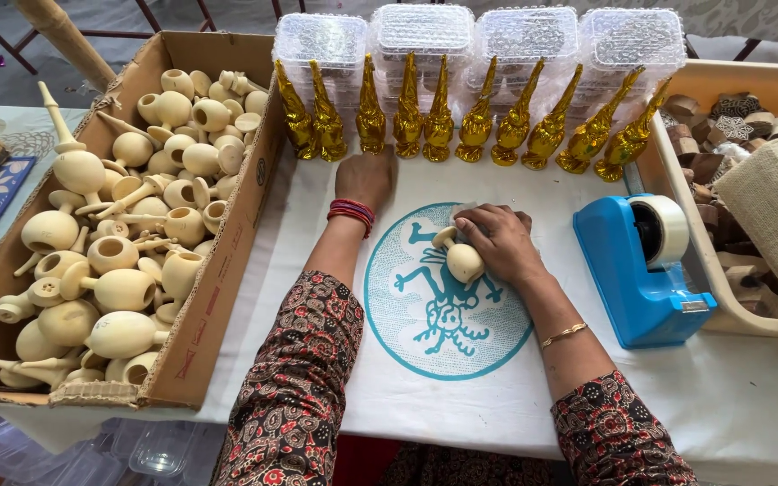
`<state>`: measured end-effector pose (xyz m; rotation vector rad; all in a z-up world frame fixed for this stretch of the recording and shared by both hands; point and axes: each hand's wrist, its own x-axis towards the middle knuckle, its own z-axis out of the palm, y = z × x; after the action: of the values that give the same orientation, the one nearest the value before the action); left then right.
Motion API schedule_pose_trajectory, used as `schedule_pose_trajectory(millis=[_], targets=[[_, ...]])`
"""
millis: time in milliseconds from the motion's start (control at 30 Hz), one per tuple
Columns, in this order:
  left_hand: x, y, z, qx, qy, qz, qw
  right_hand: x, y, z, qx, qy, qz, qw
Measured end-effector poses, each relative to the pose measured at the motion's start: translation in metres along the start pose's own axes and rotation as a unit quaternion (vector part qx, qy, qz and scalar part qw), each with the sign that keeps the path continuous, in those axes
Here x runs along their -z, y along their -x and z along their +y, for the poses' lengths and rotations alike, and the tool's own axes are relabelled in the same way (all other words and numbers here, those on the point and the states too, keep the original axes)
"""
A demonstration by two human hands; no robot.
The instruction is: The person wraps gold foil around wooden bird figurines one at a time, pressing and smoothing the foil over the body and long tail, then places each wrapped figurine in a row on the table. Near the end they pick up an unwrapped wooden figurine and wipe it with a cloth.
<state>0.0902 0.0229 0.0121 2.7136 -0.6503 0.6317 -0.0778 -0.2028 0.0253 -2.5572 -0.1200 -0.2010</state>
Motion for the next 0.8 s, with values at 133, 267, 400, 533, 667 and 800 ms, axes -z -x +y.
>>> schedule_pose_trajectory(millis=[133, 267, 400, 533, 667, 800], targets=[[-0.041, -0.007, -0.013, 0.024, -0.057, -0.069, 0.996, 0.002, 0.000, -0.003, -0.005, -0.001, -0.006, 1.000], [-0.023, -0.006, -0.004, 0.046, -0.067, -0.111, 0.990, 0.000, -0.001, -0.002, -0.009, 0.009, -0.012, 1.000], [-0.011, -0.002, -0.001, 0.052, -0.039, -0.074, 0.995, -0.003, -0.001, 0.003, 0.003, 0.003, -0.004, 1.000], [-0.001, 0.001, 0.001, 0.049, -0.039, -0.070, 0.996, -0.002, -0.001, 0.000, -0.008, 0.016, -0.011, 1.000], [-0.014, 0.001, -0.008, 0.030, -0.024, -0.085, 0.996, -0.004, -0.002, 0.004, -0.003, 0.017, -0.008, 1.000], [-0.002, 0.003, -0.004, 0.095, 0.026, -0.011, 0.995, 0.001, -0.001, -0.001, 0.002, 0.013, -0.002, 1.000]])
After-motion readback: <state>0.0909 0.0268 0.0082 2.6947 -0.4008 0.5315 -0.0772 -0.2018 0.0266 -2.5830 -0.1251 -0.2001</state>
